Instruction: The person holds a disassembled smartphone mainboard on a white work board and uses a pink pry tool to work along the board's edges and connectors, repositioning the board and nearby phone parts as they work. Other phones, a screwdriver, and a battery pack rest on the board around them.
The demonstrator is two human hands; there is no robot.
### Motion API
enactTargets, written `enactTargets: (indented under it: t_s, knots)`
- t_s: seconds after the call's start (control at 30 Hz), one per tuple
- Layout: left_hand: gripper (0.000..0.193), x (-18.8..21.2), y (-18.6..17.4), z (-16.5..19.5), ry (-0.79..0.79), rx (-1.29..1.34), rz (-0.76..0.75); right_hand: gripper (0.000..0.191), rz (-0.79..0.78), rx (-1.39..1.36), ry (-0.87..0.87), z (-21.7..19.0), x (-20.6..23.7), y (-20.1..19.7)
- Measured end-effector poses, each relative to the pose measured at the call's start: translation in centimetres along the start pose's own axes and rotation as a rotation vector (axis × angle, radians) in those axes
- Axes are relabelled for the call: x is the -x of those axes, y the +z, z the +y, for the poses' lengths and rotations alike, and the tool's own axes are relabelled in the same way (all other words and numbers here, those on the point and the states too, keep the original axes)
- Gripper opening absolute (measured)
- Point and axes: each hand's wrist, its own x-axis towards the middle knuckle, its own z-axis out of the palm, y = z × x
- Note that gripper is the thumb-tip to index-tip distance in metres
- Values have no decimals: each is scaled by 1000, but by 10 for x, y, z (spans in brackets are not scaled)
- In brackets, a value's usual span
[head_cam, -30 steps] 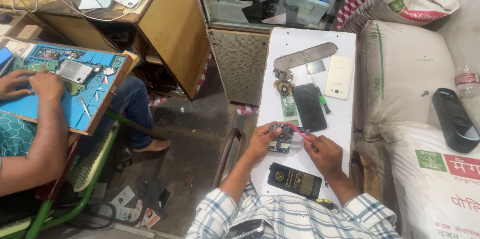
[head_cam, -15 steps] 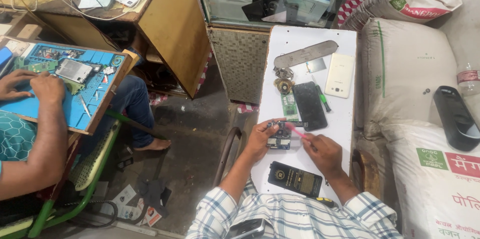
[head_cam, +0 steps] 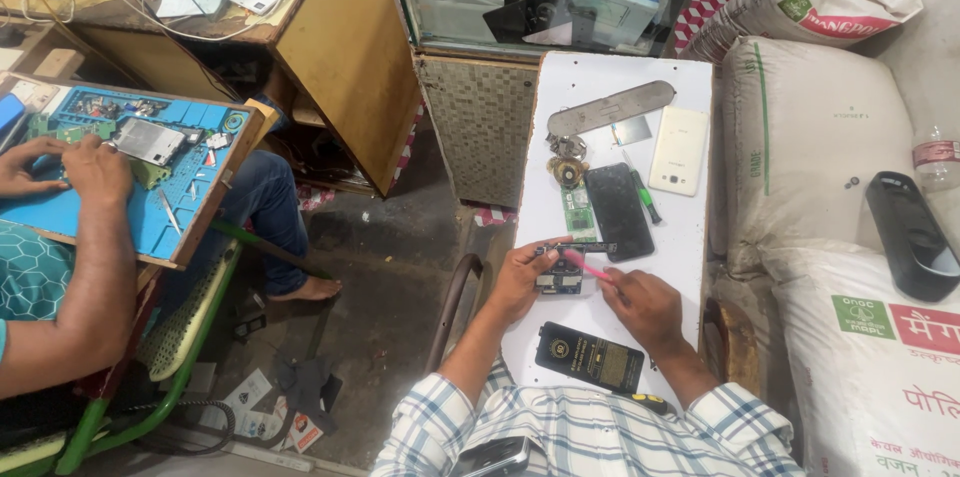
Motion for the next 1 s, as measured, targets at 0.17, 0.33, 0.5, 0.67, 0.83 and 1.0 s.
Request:
enactTargets:
  t_s: [0.17,0.33,0.5,0.67,0.83,1.0]
  knots:
    - [37,-1,0,-1,-1,3,4,24,19,-61,187,-1,-1,-2]
    - [36,-1,-1,-1,23,-12,-23,24,-13,-14,34,-1,0,-2]
    - [35,-2,1,-1,-5,-16,14,22,6,-34,261,1,1,1]
    - [34,-1,1,0,17,-24,-20,25,-19,6,21,2,1,1]
    - [34,-1,2,0,-5,-12,11,22,40,-33,160,0,0,-1]
    - [35,-1,3,2,21,-26,-26,23,-7,4,-15,0,-1,-1]
